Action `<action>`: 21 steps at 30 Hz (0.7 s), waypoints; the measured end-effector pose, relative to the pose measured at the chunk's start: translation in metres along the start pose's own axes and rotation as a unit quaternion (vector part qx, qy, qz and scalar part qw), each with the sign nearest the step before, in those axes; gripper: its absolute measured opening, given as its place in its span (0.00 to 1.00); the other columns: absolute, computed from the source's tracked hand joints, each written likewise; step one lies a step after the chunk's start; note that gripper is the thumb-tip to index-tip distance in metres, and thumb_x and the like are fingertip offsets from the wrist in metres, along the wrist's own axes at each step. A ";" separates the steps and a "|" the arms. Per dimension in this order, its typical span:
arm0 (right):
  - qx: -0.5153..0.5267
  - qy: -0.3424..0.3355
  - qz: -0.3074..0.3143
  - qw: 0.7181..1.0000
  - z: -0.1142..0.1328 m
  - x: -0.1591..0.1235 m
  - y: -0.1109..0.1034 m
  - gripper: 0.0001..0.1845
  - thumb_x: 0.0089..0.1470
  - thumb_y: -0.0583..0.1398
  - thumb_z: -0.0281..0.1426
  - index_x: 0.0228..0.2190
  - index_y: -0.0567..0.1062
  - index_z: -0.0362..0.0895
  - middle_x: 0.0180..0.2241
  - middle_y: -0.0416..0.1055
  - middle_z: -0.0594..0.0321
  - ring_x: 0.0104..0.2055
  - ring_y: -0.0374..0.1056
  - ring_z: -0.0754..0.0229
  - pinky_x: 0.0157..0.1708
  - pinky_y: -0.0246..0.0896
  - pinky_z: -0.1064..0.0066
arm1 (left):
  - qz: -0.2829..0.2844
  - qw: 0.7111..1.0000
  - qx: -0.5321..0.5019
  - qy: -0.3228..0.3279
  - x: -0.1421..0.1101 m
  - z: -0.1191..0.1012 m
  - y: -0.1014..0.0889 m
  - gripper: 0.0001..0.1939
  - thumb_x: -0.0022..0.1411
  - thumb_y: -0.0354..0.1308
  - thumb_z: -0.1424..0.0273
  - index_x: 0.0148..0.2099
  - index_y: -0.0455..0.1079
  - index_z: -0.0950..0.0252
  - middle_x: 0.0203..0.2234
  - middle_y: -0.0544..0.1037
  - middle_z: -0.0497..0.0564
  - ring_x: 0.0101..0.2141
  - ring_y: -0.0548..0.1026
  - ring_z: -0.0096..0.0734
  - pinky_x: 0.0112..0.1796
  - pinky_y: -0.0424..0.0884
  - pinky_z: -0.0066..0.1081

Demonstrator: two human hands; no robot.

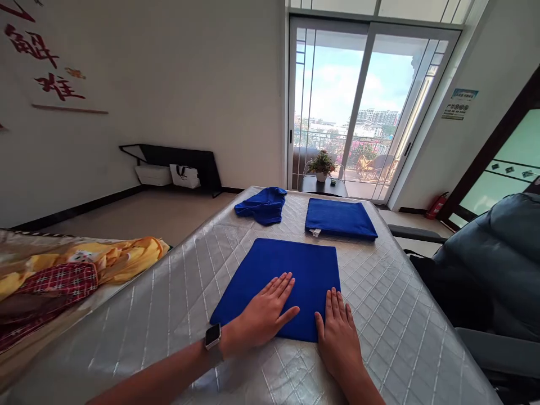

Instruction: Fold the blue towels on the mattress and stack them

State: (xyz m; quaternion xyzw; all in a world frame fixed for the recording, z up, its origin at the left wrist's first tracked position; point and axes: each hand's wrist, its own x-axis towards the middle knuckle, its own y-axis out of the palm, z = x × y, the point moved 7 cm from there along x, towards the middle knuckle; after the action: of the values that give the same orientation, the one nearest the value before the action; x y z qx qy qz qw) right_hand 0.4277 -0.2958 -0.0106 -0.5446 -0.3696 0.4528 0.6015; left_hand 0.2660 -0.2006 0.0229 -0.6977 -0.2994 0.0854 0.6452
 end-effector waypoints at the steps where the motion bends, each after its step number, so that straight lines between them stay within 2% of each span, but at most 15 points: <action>1: -0.004 -0.001 0.000 1.000 0.000 0.000 0.000 0.38 0.68 0.39 0.44 0.70 0.47 0.35 0.73 0.36 0.56 0.75 0.32 0.55 0.72 0.29 0.57 | -0.002 0.999 -0.012 0.032 0.007 -0.020 0.004 0.38 0.74 0.38 0.47 0.74 0.50 0.67 0.71 0.54 0.59 0.71 0.50 0.41 0.68 0.51 0.43; 4: -0.011 -0.010 -0.001 1.000 0.000 0.000 0.001 0.37 0.68 0.39 0.42 0.70 0.49 0.35 0.73 0.37 0.55 0.75 0.32 0.54 0.72 0.29 0.56 | -0.002 0.997 -0.035 0.069 0.022 -0.057 0.017 0.38 0.74 0.37 0.48 0.74 0.49 0.68 0.71 0.54 0.59 0.71 0.49 0.40 0.68 0.49 0.41; 7: -0.014 -0.014 -0.003 1.000 0.000 0.000 0.002 0.37 0.68 0.39 0.42 0.70 0.50 0.35 0.73 0.37 0.56 0.75 0.32 0.54 0.72 0.30 0.56 | 0.001 0.997 -0.037 0.067 0.022 -0.059 0.023 0.38 0.75 0.36 0.48 0.75 0.47 0.67 0.71 0.54 0.59 0.71 0.50 0.40 0.68 0.49 0.42; 10: -0.016 -0.008 -0.007 1.000 0.000 0.000 0.001 0.38 0.68 0.39 0.44 0.70 0.48 0.35 0.73 0.36 0.56 0.75 0.32 0.54 0.72 0.30 0.57 | 0.006 0.998 -0.021 0.057 0.004 -0.039 0.018 0.37 0.75 0.37 0.48 0.76 0.43 0.64 0.71 0.52 0.57 0.71 0.50 0.40 0.68 0.49 0.42; 13: -0.015 -0.003 -0.007 1.000 0.000 0.001 0.001 0.38 0.68 0.39 0.44 0.70 0.47 0.35 0.73 0.35 0.57 0.75 0.32 0.55 0.72 0.30 0.57 | 0.012 0.999 0.010 0.034 -0.027 -0.008 0.008 0.38 0.74 0.40 0.48 0.76 0.37 0.60 0.72 0.51 0.55 0.70 0.51 0.41 0.68 0.51 0.43; 18: -0.007 0.000 -0.003 1.000 -0.002 0.001 0.005 0.38 0.68 0.39 0.44 0.70 0.47 0.35 0.73 0.35 0.58 0.75 0.32 0.55 0.72 0.31 0.56 | -0.007 0.996 0.062 -0.062 -0.085 0.050 -0.006 0.37 0.74 0.41 0.49 0.75 0.31 0.54 0.72 0.51 0.50 0.69 0.55 0.42 0.66 0.54 0.43; 21: -0.012 -0.010 -0.018 1.000 -0.003 0.001 0.008 0.39 0.67 0.38 0.45 0.70 0.47 0.35 0.73 0.36 0.57 0.75 0.32 0.55 0.72 0.31 0.55 | -0.022 0.992 0.082 -0.098 -0.109 0.070 -0.009 0.37 0.74 0.41 0.48 0.75 0.32 0.54 0.72 0.52 0.50 0.68 0.58 0.43 0.64 0.57 0.43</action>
State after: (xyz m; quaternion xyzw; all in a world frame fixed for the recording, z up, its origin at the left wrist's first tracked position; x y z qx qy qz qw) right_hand 0.4298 -0.2957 -0.0190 -0.5406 -0.3905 0.4429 0.5992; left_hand 0.1399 -0.1992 -0.0088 -0.6243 -0.3680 0.1634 0.6695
